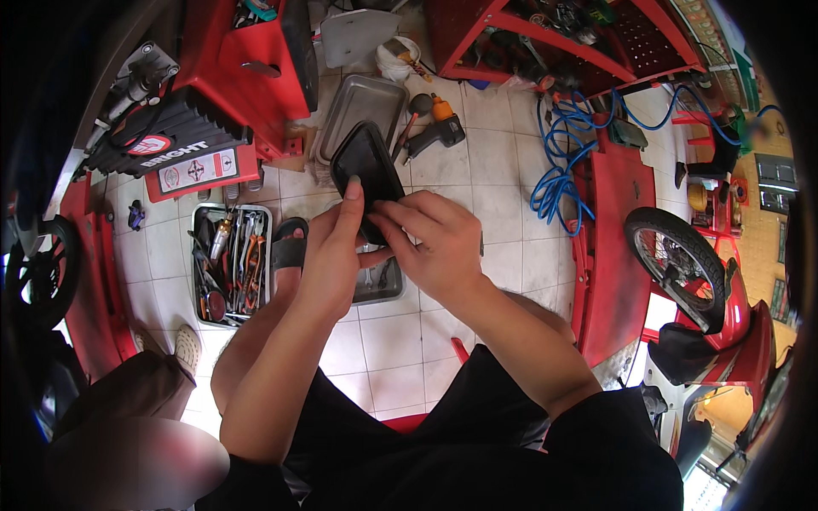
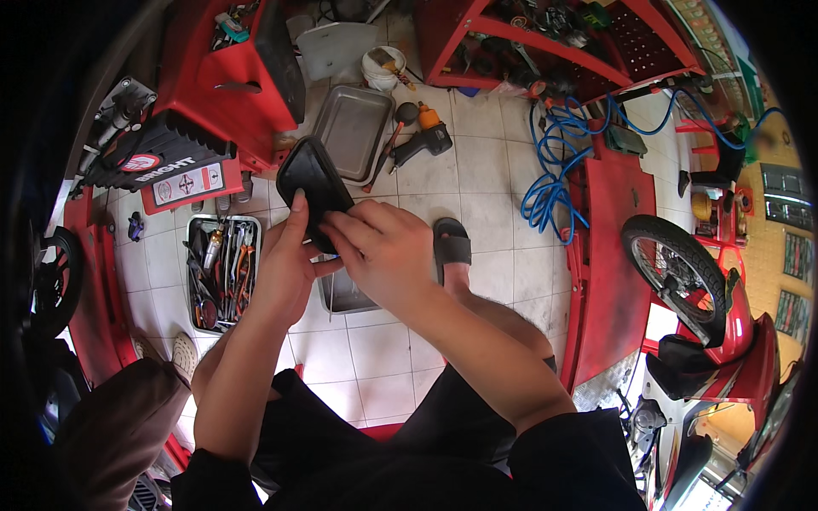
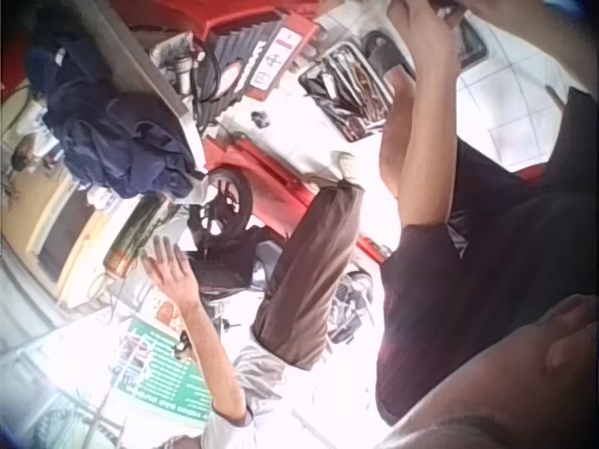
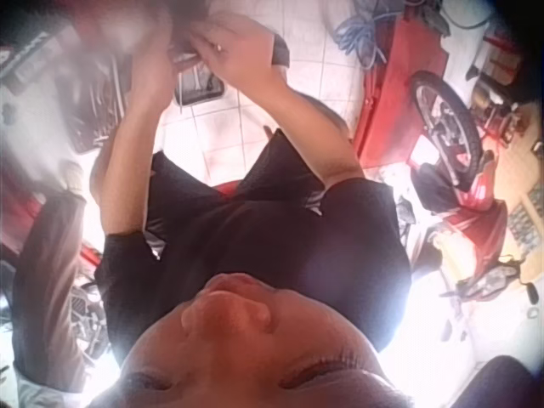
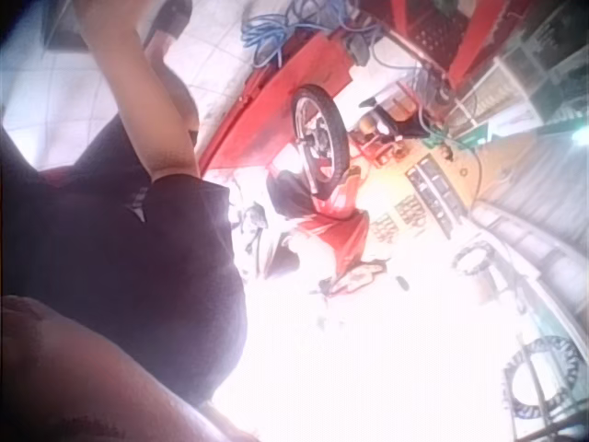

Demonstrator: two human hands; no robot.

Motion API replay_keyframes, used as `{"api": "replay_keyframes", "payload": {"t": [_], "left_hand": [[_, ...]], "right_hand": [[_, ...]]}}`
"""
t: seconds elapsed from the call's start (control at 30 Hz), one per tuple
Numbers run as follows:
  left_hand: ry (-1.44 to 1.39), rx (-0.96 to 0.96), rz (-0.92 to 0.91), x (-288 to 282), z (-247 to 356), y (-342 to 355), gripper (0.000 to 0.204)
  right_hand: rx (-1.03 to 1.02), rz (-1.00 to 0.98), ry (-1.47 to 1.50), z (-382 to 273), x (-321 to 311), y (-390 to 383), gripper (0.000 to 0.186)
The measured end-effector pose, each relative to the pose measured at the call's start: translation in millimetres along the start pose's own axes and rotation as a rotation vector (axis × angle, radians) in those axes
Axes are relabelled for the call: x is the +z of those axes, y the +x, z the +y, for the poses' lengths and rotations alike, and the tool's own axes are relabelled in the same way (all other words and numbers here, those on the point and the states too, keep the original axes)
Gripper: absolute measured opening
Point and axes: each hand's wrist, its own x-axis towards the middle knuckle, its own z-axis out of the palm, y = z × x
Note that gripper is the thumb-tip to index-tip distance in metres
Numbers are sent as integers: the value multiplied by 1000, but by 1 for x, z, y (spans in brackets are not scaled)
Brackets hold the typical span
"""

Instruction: The person cleans and assembles small motorcycle components, including a spacer and a rubber cover, by hand and using a screwdriver.

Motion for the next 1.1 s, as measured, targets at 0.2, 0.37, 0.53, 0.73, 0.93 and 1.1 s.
{"api": "replay_keyframes", "payload": {"t": [0.2, 0.37, 0.53, 0.73, 0.93, 1.1], "left_hand": [[3, -20, 37, -5, -4, 2, 58], [22, -66, 8, -12, -9, 7, 51], [13, -45, 36, -11, -10, 8, 54], [33, 4, -3, 0, 0, 1, 53], [-1, -12, -19, -2, -3, 3, 53], [-7, -19, 0, -5, -12, 8, 55]], "right_hand": [[-179, -130, -317, -5, -6, -4, 31], [-164, -176, -325, -8, -4, -3, 34], [-104, -206, -221, -4, -2, -4, 28], [164, -140, 132, -1, -1, -2, 14], [105, -87, 41, -5, -3, 1, 10], [26, -97, -44, -2, -3, 0, 13]]}}
